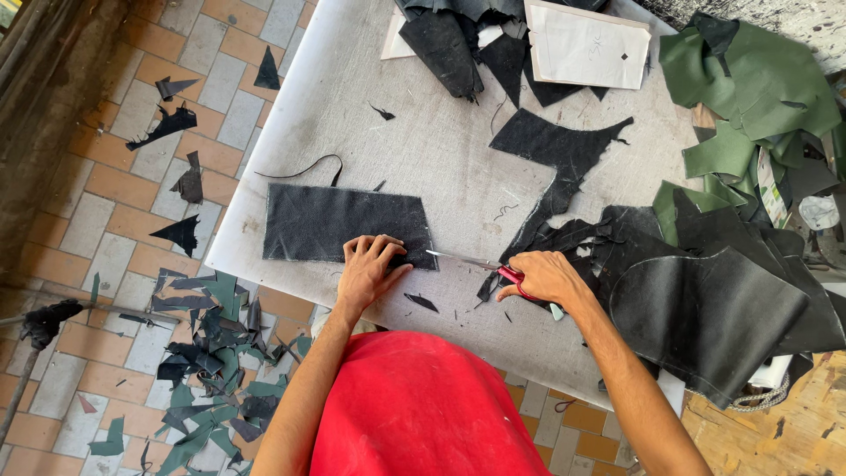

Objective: The person marks a curved line on a black leather sheet using chalk, then cuts along the line with scissors. They repeat the process with a rectangular template, marking and cutting another piece. The cut pieces are set aside on the table.

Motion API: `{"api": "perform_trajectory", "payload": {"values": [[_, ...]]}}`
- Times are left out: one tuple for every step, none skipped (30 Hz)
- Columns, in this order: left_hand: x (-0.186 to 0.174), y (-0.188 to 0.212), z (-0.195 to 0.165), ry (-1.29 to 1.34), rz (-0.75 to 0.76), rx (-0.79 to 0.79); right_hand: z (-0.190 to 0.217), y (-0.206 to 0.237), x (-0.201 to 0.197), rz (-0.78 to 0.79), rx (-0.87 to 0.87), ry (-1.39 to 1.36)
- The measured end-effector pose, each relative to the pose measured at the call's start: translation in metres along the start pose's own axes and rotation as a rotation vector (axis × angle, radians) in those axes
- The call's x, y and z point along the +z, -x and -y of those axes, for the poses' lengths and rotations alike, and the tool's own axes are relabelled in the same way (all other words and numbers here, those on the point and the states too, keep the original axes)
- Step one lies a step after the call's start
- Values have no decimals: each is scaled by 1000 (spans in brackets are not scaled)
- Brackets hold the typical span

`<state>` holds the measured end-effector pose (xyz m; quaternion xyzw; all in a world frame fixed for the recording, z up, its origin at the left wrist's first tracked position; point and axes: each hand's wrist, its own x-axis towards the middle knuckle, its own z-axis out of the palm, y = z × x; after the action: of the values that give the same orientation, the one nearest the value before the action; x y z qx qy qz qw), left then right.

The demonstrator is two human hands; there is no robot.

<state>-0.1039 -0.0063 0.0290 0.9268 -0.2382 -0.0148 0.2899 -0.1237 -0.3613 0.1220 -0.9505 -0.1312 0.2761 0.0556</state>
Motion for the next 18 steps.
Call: {"api": "perform_trajectory", "payload": {"values": [[-1,0,-1,1,4,-1,-3,-1,3,-9,-32,-5],[-1,-1,-2,6,3,2,-6,-2,7,21,2,-35],[-2,-1,-2,10,3,3,-10,-2,12,52,36,-64],[-3,-1,-3,14,0,3,-14,-3,15,82,66,-91],[-3,-2,-3,12,2,0,-18,-5,20,120,110,-139],[-4,-2,-4,11,3,-4,-20,-5,25,159,152,-188],[-4,-2,-4,10,5,-9,-23,-5,31,199,195,-235],[-5,-2,-4,11,-5,-2,-25,-7,35,202,178,-247],[-5,-2,-4,13,-13,6,-27,-8,40,206,163,-260],[-6,-2,-5,14,-20,16,-28,-8,44,210,148,-275],[-7,-2,-5,19,-21,15,-28,-9,48,212,122,-311],[-7,-2,-5,23,-23,17,-28,-11,51,212,98,-347],[-7,-2,-6,27,-25,21,-28,-13,52,211,74,-384],[-7,-2,-6,32,-23,19,-27,-13,53,247,105,-477],[-7,-2,-7,36,-21,18,-26,-13,54,284,136,-571],[-7,-2,-7,41,-19,16,-26,-13,53,320,165,-664],[-7,-3,-7,33,-15,13,-25,-13,53,313,161,-666],[-6,-3,-7,25,-11,11,-25,-12,52,307,157,-669]]}}
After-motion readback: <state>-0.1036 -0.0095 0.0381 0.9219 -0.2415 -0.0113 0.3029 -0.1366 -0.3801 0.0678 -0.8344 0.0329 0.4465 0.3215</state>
